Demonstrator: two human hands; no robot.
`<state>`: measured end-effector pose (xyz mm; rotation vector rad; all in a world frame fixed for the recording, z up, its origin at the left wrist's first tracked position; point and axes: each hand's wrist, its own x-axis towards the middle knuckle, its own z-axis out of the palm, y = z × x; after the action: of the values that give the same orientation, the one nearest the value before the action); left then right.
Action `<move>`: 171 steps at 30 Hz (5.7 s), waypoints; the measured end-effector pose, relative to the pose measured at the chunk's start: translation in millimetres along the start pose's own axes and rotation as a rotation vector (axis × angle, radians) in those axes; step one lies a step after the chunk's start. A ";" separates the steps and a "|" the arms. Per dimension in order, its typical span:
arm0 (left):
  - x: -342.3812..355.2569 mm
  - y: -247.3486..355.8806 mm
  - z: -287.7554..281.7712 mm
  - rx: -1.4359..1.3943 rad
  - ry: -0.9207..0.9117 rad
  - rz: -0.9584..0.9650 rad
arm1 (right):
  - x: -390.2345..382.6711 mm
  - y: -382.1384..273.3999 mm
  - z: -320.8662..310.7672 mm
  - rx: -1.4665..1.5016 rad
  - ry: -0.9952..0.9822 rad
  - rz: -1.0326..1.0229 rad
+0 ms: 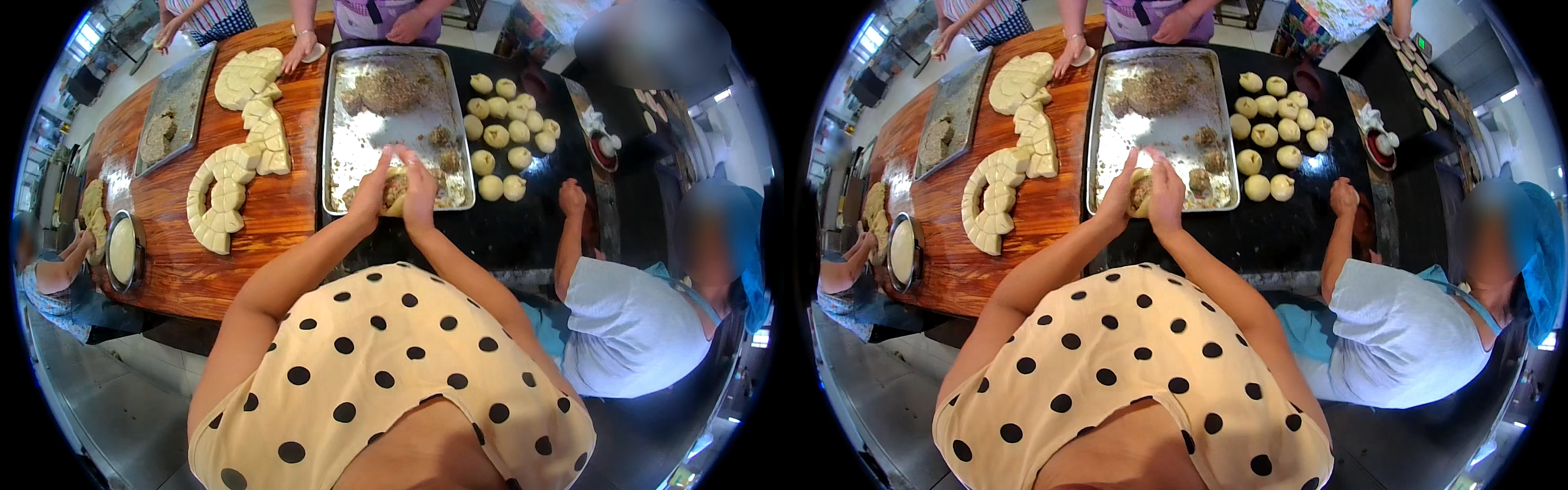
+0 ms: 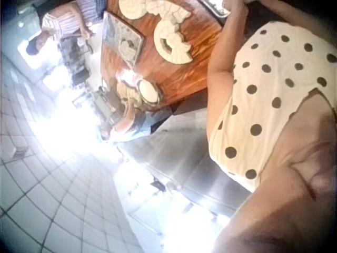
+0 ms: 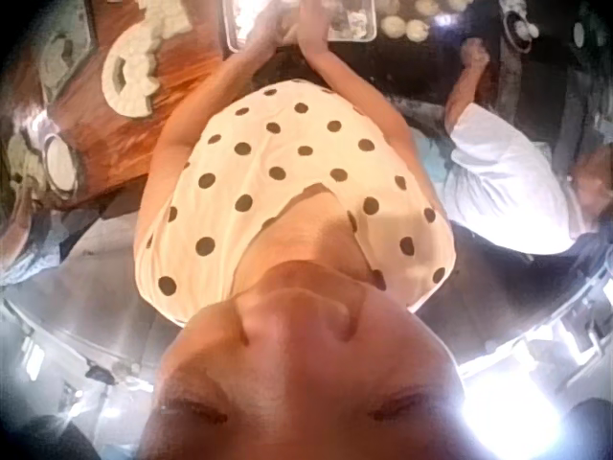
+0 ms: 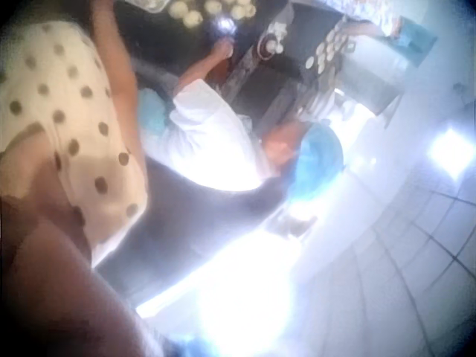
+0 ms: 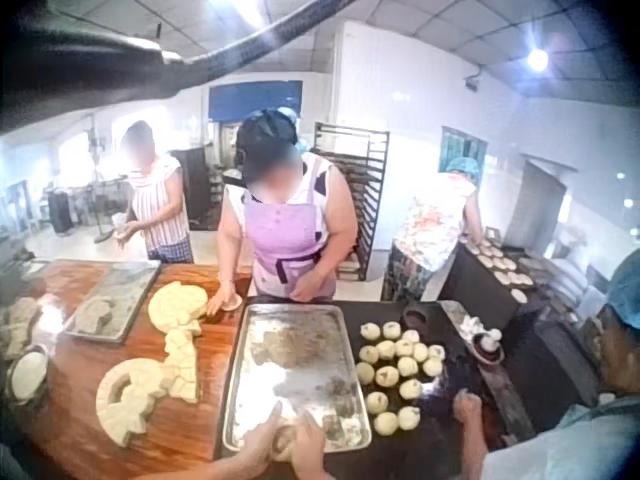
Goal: The person prepares stuffed dough items by hand, flattening pieces of dough, adding meat filling from a tray, and folding the dough around the filling to form round pastries.
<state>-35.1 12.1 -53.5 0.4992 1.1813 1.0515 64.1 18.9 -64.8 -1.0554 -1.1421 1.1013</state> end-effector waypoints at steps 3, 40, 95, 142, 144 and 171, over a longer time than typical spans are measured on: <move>1.1 -10.7 3.2 0.487 0.117 0.053 | -14.1 4.7 -1.9 -0.395 0.015 -0.233; -18.3 36.2 30.3 0.130 -0.466 -0.056 | -1.5 -34.4 -74.6 -0.448 -0.379 -0.314; -47.7 25.6 58.0 -0.559 -0.529 -0.053 | -15.1 -84.0 -44.0 -0.212 -0.151 -0.634; -17.8 26.7 74.4 -0.239 -0.300 -0.210 | -2.4 -48.3 -66.6 -0.210 -0.054 -0.418; -17.6 40.4 72.8 -0.350 -0.447 -0.270 | 4.5 -55.1 -63.3 0.008 0.038 -0.221; 32.9 -80.0 55.2 -0.474 -0.238 -0.353 | -20.2 31.7 -92.9 -0.443 0.038 -0.557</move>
<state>47.8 14.0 -114.0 0.0357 0.7394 0.8962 151.3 -2.2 -109.5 -0.9902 -1.5696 0.3951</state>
